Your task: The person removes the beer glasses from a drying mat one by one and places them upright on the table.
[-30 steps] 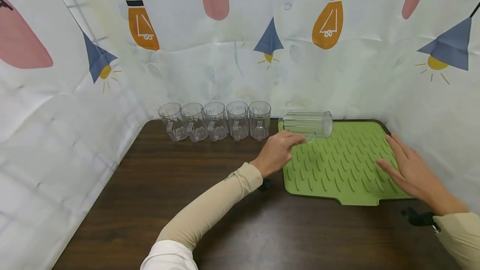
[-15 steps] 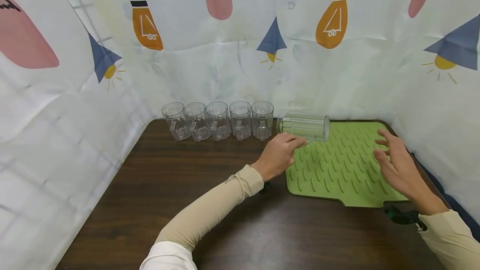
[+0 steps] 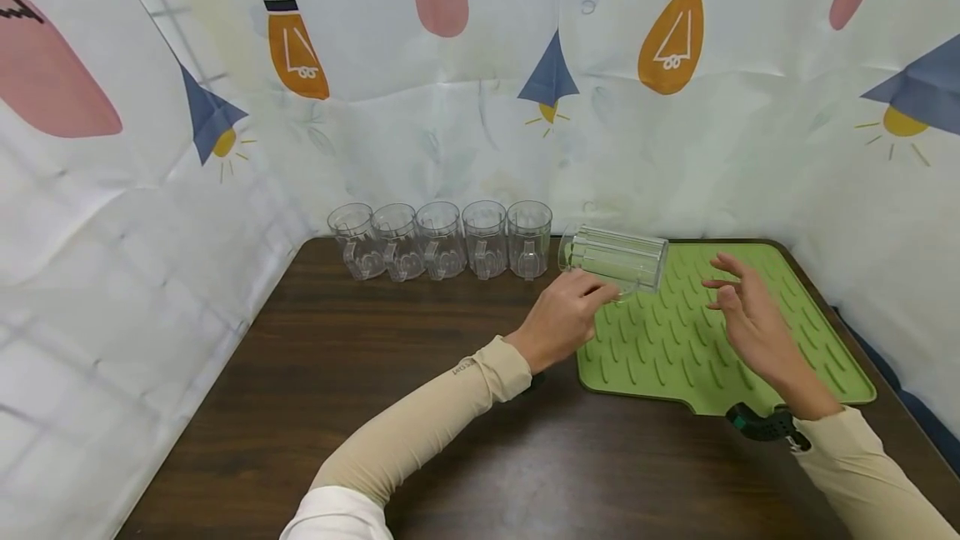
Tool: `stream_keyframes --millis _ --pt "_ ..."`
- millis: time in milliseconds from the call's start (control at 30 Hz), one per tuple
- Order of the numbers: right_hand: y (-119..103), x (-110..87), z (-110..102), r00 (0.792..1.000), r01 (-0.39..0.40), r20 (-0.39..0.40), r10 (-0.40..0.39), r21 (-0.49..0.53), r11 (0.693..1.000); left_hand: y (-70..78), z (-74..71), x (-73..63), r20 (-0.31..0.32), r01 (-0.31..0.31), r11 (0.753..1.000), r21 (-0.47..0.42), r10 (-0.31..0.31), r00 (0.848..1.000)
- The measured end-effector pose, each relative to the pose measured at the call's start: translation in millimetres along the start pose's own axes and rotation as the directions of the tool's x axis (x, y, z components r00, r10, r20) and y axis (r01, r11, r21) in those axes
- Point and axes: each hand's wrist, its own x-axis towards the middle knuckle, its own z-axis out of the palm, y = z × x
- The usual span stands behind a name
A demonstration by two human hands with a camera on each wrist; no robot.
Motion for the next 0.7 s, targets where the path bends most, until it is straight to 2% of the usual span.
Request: stream_keyframes --millis 267,433,700 --pt "-0.9 8.6 20.5 0.999 0.040 0.000 -0.040 0.167 0.985 4.0 1.5 -2.4 -0.049 -0.061 0.996 0.059 0.064 0.997" --pt "-1.3 12.1 30.4 1.000 0.025 0.007 -0.028 0.290 0.957 6.3 2.8 -3.4 -0.061 -0.088 0.991 0.100 0.094 0.994" --pt "-8.4 17.5 39.9 0.999 -0.030 0.024 0.023 0.337 0.941 7.9 6.4 -8.0 -0.055 -0.088 0.987 0.133 0.096 0.994"
